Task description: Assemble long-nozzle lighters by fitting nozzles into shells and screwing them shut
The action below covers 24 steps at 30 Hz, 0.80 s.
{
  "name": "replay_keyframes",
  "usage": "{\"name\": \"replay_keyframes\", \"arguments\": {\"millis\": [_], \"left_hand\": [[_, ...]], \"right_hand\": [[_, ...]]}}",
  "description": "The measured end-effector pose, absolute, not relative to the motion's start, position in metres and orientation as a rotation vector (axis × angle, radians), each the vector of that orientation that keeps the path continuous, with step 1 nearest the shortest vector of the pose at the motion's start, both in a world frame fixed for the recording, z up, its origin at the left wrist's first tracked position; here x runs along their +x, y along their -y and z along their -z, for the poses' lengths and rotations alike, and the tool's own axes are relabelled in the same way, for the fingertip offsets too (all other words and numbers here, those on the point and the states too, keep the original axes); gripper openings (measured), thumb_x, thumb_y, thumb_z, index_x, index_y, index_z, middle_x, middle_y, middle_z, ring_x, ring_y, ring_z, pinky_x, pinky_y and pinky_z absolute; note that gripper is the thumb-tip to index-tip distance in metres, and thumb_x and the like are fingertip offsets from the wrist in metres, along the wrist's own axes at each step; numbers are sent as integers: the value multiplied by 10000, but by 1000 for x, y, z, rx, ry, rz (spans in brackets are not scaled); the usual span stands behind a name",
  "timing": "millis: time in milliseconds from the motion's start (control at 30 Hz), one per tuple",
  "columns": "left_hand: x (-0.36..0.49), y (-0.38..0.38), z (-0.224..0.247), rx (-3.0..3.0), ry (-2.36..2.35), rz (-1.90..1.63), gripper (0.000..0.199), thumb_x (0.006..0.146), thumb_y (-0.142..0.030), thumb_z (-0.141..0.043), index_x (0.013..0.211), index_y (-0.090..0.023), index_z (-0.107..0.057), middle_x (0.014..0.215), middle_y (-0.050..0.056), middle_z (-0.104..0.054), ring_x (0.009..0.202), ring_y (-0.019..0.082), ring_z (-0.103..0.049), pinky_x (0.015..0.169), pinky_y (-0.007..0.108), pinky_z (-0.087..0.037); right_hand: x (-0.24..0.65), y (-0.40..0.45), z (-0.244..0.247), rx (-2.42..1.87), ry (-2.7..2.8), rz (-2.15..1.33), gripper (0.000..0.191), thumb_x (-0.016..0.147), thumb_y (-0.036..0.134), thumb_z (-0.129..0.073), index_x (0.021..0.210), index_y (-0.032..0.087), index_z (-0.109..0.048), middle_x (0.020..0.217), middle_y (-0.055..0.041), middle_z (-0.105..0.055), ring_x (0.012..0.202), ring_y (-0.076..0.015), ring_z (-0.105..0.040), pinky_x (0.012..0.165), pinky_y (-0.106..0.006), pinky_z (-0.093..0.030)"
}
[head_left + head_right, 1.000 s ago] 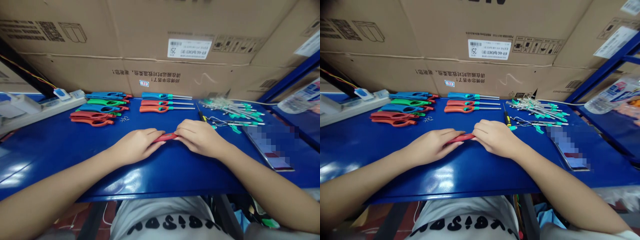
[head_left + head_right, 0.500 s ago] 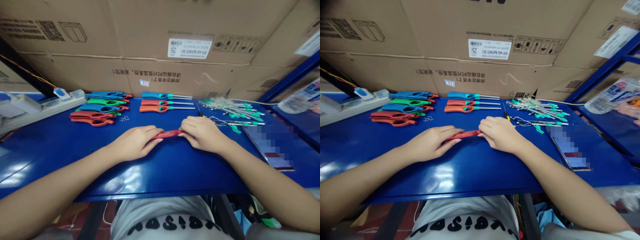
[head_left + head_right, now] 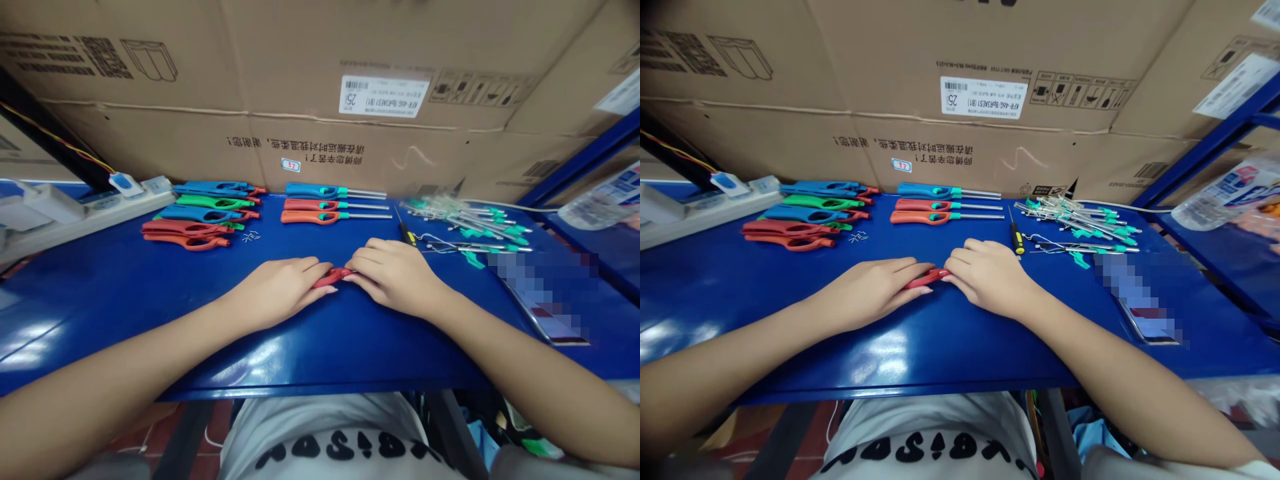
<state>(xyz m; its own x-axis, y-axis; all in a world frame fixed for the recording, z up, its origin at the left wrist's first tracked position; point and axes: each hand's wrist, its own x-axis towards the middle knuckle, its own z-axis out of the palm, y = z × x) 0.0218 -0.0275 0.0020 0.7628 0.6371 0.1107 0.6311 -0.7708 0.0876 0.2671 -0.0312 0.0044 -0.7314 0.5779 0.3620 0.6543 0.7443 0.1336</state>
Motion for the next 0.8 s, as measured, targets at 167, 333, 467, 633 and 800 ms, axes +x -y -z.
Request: {"name": "replay_keyframes", "arguments": {"millis": [167,333,467,633,800], "left_hand": [[24,30,-4,2990,-1087,-181,451,1070,-486,-335,1338,-217,-578,1033,51,-713,909,235,-706,739,324,-526],[22,27,-4,3000,-1124,-99,415,1073,-463,-340,1349,-260,-574,1018,41,-728,862,225,-712,691,300,-501],[18,22,-5,2981,-1197,-83,437,1068,-495,-335,1381,-287,-558,1073,50,-735,869,227,-715,701,295,-493],[11,15,-7,2956,-1247,-103,454,1066,-507,-332,1385,-285,-567,1101,56,-734,877,231,-715,690,289,-480],[10,13,-7,2967,-1268,-100,452,1067,-504,-328,1365,-273,-578,1103,58,-733,871,234,-714,684,292,-474]], "right_hand": [[263,34,-6,-942,2672,363,334,1045,346,-455,903,157,-691,875,-67,-719,805,-202,-555,692,-331,-355],[267,32,-11,-1052,2744,318,269,996,378,-558,1094,162,-686,1108,-110,-712,987,-260,-594,818,-375,-393],[289,22,-16,-1197,2697,328,359,929,365,-658,1220,156,-643,1188,-133,-695,1087,-312,-601,895,-427,-406],[315,7,-18,-1222,2680,261,183,920,328,-668,1021,178,-693,1027,-85,-737,1000,-287,-639,956,-461,-404],[316,4,-15,-1059,2730,178,166,982,273,-578,951,191,-719,981,-72,-750,940,-238,-652,962,-434,-404]]}}
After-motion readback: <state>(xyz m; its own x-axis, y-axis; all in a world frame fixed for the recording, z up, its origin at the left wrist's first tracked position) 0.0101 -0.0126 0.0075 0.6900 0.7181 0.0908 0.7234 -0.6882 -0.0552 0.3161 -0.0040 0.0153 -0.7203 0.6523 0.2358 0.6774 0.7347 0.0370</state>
